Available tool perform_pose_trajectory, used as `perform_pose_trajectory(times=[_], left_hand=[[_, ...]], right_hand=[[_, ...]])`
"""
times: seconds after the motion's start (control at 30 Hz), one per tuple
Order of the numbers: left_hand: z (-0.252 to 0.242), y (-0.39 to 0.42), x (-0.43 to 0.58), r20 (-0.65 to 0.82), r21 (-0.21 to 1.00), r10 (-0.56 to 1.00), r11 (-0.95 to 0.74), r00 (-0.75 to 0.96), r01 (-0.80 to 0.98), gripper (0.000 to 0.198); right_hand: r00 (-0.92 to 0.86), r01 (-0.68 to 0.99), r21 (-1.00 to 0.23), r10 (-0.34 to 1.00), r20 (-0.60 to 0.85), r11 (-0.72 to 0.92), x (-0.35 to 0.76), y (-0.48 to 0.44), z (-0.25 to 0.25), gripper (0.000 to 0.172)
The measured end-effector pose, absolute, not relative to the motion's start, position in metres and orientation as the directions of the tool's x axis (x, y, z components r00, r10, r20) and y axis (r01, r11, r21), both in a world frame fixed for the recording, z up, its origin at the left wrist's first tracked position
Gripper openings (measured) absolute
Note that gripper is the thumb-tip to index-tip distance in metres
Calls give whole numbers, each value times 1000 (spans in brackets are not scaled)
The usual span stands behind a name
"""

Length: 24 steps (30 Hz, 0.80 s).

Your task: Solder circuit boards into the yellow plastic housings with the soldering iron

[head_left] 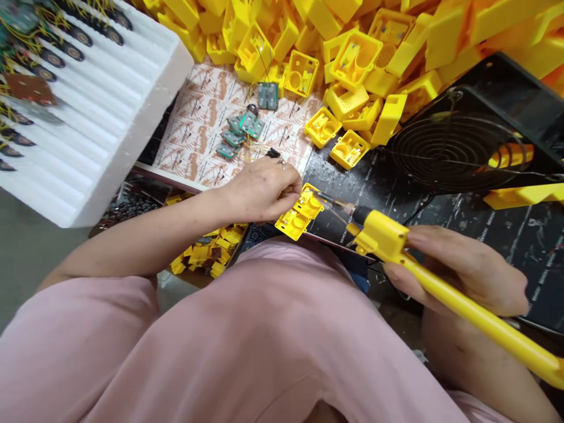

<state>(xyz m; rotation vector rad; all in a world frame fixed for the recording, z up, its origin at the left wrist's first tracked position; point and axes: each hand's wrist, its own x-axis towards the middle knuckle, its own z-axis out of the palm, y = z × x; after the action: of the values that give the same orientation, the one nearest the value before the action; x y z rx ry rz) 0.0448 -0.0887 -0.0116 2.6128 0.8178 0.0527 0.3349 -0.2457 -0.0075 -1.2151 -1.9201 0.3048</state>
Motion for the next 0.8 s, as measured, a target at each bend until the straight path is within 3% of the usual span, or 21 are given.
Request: perform_pose_trajectory(times=[0.07, 0.17, 0.53, 0.67, 0.8], left_hand=[[-9, -89, 44, -96, 400, 537, -750, 838, 526, 21], [-8, -90, 45, -102, 405, 524, -754, 845, 517, 21], [-4, -93, 53, -149, 304, 520, -785, 841, 539, 21], [-2, -93, 56, -168, 268, 525, -791, 835, 551, 21], [0, -93, 59, -181, 241, 534, -790, 826, 563, 19]], right_hand=[[-339, 568, -580, 808, 482, 584, 332, -245, 4, 33], [-396, 570, -552, 792, 464, 608, 325, -245, 13, 28], [-458, 581, -427, 712, 532, 693, 306, -237, 16, 27], [-485, 609, -436, 746, 457, 663, 303, -240, 24, 28], [-454, 637, -435, 766, 455, 636, 312, -250, 26, 14]])
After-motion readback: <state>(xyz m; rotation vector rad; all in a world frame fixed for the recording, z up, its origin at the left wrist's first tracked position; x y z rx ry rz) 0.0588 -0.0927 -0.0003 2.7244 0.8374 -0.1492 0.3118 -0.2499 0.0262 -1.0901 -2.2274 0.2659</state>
